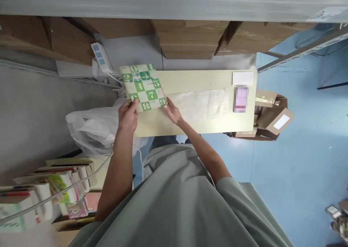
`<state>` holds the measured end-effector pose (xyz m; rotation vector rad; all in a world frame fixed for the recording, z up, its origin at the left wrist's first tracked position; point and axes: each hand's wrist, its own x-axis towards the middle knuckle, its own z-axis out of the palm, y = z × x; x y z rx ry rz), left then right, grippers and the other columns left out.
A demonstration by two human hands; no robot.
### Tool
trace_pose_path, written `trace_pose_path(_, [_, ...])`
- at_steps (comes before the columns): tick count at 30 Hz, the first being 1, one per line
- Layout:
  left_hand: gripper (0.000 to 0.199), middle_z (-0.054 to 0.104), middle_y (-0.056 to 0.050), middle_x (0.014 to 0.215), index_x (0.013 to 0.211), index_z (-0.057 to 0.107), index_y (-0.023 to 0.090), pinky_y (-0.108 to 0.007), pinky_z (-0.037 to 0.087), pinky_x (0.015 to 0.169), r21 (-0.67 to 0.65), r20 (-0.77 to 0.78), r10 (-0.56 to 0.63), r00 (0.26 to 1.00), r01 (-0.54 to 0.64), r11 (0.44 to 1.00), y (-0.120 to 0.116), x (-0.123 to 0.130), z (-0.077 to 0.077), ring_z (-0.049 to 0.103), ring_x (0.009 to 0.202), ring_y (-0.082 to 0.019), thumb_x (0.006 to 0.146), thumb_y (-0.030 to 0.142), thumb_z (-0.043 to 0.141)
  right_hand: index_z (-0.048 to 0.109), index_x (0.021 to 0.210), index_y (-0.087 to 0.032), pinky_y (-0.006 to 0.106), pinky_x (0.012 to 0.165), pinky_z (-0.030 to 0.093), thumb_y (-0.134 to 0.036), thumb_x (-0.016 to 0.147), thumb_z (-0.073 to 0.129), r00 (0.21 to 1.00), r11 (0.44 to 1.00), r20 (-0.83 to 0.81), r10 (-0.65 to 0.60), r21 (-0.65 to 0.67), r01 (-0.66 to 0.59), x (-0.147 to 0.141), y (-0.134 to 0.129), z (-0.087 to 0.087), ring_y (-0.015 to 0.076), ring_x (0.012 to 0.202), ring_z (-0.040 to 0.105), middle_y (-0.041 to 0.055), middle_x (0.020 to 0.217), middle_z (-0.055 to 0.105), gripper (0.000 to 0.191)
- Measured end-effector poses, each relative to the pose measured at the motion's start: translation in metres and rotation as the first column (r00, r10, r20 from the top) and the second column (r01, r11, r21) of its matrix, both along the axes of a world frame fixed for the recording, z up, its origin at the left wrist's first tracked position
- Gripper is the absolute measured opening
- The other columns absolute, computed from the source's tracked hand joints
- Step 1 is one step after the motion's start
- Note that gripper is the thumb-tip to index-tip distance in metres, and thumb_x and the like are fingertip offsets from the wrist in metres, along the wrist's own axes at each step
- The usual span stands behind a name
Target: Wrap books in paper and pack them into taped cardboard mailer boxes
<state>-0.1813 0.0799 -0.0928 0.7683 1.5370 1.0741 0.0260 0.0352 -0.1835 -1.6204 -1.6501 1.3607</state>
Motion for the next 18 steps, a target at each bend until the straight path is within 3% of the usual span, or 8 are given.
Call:
trace_pose_path(3, [0.053,0.08,-0.006,0.099,0.099,0.072,0.024,-0.033,0.064,0.083,0.007,0.049,-0.086,0.995,0.086,0.996,-0.006,0.024,0.003,0.078,0.103,-0.025,0.08,0.072,0.087,0.006,0.184,-0.018,0.056,0.127,0.051,-0.081,0.111,0.006,0.968,0.985,-0.185,-0.169,-0.053,0.161,0.036,-0.012,0.012,0.032,0.154,0.06,0.0157,0.169,0.059,0.097])
trace_pose_path(6, [0.054,0.08,-0.006,0.101,0.102,0.074,0.024,-0.032,0.062,0.081,-0.032,0.135,-0.202,0.97,0.208,0.978,-0.017,0.057,-0.005,0.078,0.098,-0.023,0.078,0.07,0.089,0.008,0.184,-0.02,0.056,0.117,0.06,-0.089,0.108,0.019,0.912,0.955,-0.282,-0.297,-0.094,0.281,0.083,-0.028,0.026,0.034,0.141,0.07,0.0167,0.16,0.068,0.104])
trace_pose_path(9, [0.057,0.08,-0.006,0.097,0.103,0.075,0.021,-0.031,0.06,0.079,-0.111,0.187,-0.308,0.933,0.332,0.937,-0.039,0.104,-0.02,0.076,0.092,-0.022,0.075,0.068,0.092,0.018,0.183,-0.021,0.053,0.112,0.063,-0.093,0.103,0.034,0.877,0.908,-0.234,-0.419,-0.118,0.402,0.128,-0.042,0.039,0.0345,0.133,0.074,0.0161,0.152,0.073,0.109])
trace_pose_path(12, [0.059,0.08,-0.006,0.093,0.1,0.074,0.02,-0.032,0.059,0.076,-0.212,0.148,-0.407,0.902,0.431,0.877,-0.068,0.155,-0.037,0.074,0.084,-0.021,0.069,0.065,0.095,0.031,0.18,-0.017,0.051,0.116,0.062,-0.094,0.101,0.04,0.853,0.862,-0.128,-0.506,-0.05,0.504,0.163,-0.056,0.046,0.0358,0.137,0.071,0.0172,0.153,0.072,0.111])
trace_pose_path(15, [0.051,0.078,-0.006,0.087,0.091,0.068,0.021,-0.032,0.057,0.072,-0.321,0.057,-0.515,0.855,0.504,0.802,-0.092,0.196,-0.05,0.072,0.077,-0.022,0.069,0.058,0.095,0.035,0.178,-0.016,0.051,0.117,0.061,-0.092,0.103,0.04,0.839,0.841,-0.071,-0.539,-0.002,0.541,0.189,-0.071,0.047,0.0348,0.14,0.07,0.0157,0.156,0.07,0.107])
trace_pose_path(18, [0.04,0.078,-0.006,0.084,0.086,0.066,0.023,-0.032,0.055,0.072,-0.356,-0.045,-0.595,0.802,0.544,0.76,-0.099,0.219,-0.058,0.073,0.077,-0.023,0.077,0.053,0.09,0.032,0.18,-0.018,0.05,0.116,0.062,-0.085,0.107,0.038,0.845,0.845,-0.028,-0.534,0.025,0.535,0.209,-0.079,0.043,0.0338,0.139,0.07,0.0136,0.158,0.069,0.099])
